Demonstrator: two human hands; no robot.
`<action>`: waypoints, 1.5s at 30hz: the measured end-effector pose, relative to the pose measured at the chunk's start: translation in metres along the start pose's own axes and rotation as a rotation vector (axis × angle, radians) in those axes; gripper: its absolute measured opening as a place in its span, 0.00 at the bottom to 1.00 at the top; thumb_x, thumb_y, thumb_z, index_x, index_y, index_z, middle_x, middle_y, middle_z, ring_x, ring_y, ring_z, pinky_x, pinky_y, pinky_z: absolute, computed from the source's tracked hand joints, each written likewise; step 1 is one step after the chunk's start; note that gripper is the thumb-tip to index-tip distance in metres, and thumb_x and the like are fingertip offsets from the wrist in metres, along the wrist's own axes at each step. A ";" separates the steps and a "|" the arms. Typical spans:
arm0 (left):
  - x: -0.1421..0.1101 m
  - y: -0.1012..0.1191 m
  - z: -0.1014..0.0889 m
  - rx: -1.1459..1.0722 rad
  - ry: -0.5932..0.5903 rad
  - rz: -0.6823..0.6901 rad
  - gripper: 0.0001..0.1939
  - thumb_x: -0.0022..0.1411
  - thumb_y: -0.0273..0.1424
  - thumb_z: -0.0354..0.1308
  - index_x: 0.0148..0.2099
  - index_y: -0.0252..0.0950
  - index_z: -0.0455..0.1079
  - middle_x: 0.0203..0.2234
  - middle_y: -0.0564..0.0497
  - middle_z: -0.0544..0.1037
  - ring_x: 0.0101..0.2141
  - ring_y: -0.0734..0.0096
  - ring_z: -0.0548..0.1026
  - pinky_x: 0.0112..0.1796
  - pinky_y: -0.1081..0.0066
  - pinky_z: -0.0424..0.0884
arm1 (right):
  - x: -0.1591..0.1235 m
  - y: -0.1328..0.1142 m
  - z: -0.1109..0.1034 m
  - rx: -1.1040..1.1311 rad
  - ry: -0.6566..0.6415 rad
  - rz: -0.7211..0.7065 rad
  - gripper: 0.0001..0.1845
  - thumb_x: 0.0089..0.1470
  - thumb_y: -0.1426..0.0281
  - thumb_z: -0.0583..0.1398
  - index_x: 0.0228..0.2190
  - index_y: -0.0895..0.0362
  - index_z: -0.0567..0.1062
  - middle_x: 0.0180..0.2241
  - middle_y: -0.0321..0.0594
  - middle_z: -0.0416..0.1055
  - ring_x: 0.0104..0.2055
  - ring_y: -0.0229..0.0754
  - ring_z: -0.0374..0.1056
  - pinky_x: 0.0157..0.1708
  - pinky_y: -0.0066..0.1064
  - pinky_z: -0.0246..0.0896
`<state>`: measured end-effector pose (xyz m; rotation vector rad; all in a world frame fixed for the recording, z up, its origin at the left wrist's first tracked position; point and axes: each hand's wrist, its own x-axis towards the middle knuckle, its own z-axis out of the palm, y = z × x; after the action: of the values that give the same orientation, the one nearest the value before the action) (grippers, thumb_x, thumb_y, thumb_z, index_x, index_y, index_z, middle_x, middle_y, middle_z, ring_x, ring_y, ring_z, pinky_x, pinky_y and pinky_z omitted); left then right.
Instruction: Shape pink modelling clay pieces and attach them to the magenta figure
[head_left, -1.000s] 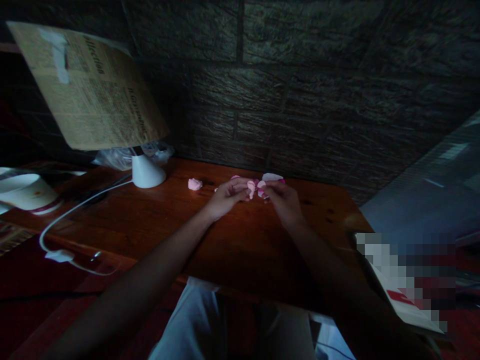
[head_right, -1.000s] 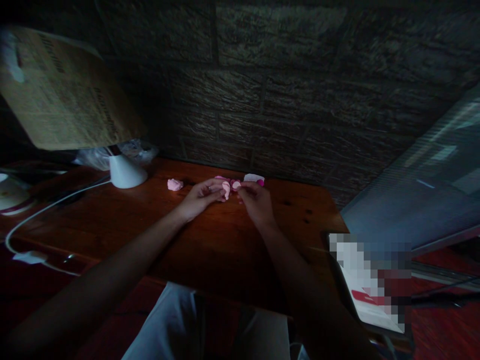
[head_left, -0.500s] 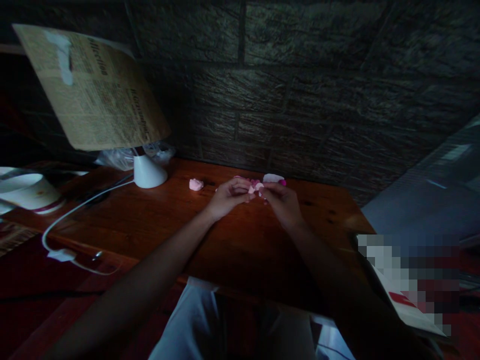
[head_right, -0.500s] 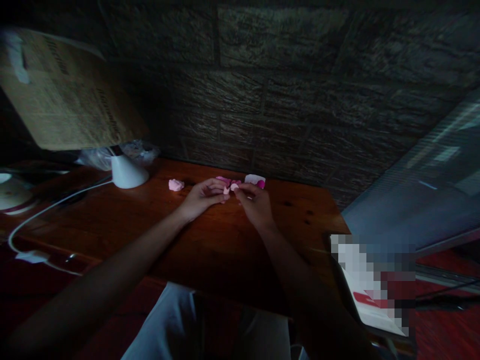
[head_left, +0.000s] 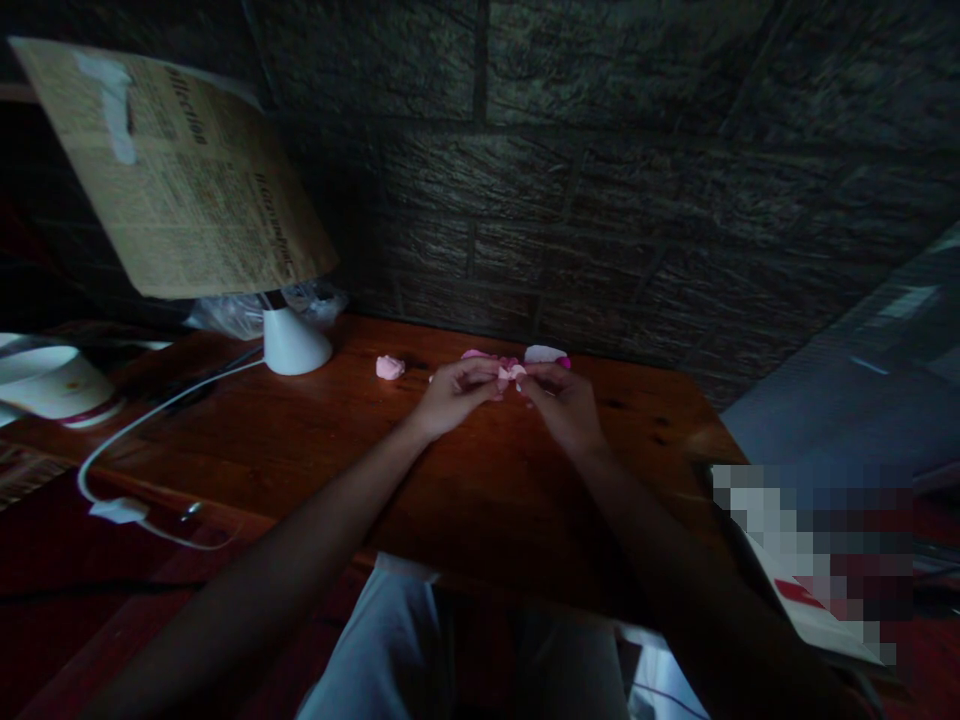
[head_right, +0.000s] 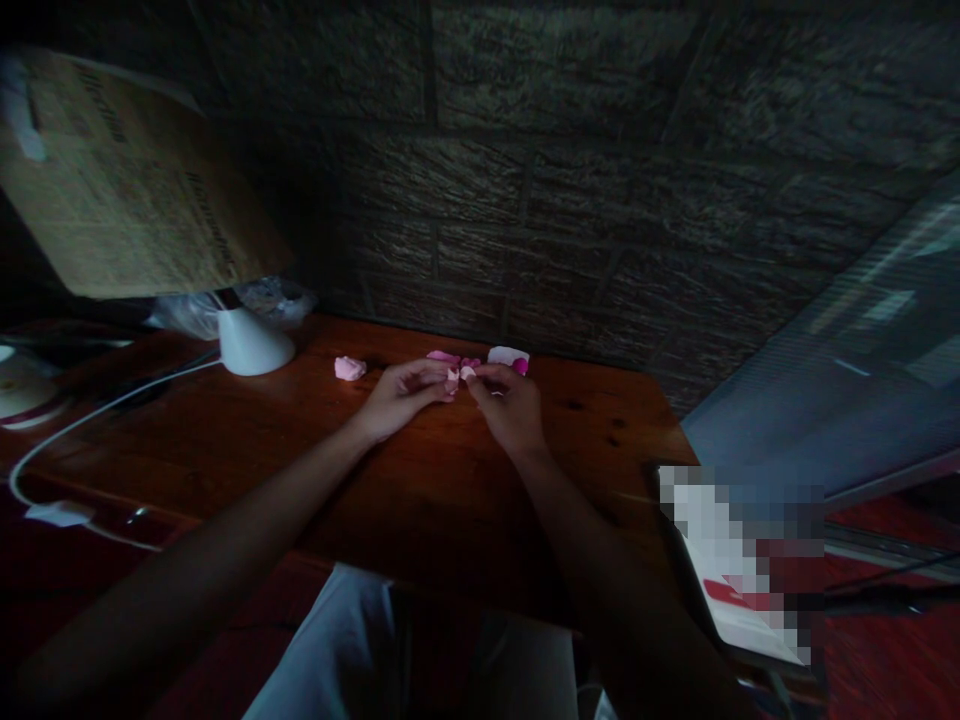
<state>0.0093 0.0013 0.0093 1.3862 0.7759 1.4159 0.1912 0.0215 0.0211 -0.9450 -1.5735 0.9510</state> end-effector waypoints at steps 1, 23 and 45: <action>0.000 0.000 0.000 0.008 0.001 0.009 0.16 0.53 0.33 0.74 0.43 0.34 0.78 0.40 0.46 0.84 0.39 0.67 0.81 0.43 0.65 0.80 | 0.000 0.000 0.000 0.003 0.000 0.004 0.14 0.50 0.55 0.67 0.32 0.53 0.83 0.33 0.42 0.81 0.33 0.47 0.76 0.31 0.38 0.70; 0.001 0.002 -0.001 0.169 0.033 0.114 0.12 0.56 0.34 0.72 0.42 0.34 0.82 0.43 0.43 0.85 0.46 0.63 0.82 0.53 0.59 0.77 | 0.000 0.002 0.000 0.094 -0.078 0.012 0.15 0.48 0.56 0.69 0.34 0.52 0.84 0.32 0.40 0.81 0.33 0.44 0.75 0.32 0.35 0.71; 0.002 -0.002 -0.003 0.165 0.084 0.127 0.13 0.54 0.34 0.74 0.41 0.35 0.83 0.43 0.43 0.86 0.47 0.59 0.82 0.52 0.57 0.77 | -0.002 -0.003 0.001 0.096 -0.113 0.022 0.13 0.49 0.58 0.69 0.35 0.51 0.86 0.32 0.39 0.82 0.34 0.42 0.75 0.33 0.35 0.71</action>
<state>0.0067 0.0042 0.0077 1.5328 0.8890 1.5452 0.1906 0.0186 0.0228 -0.8559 -1.5997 1.1020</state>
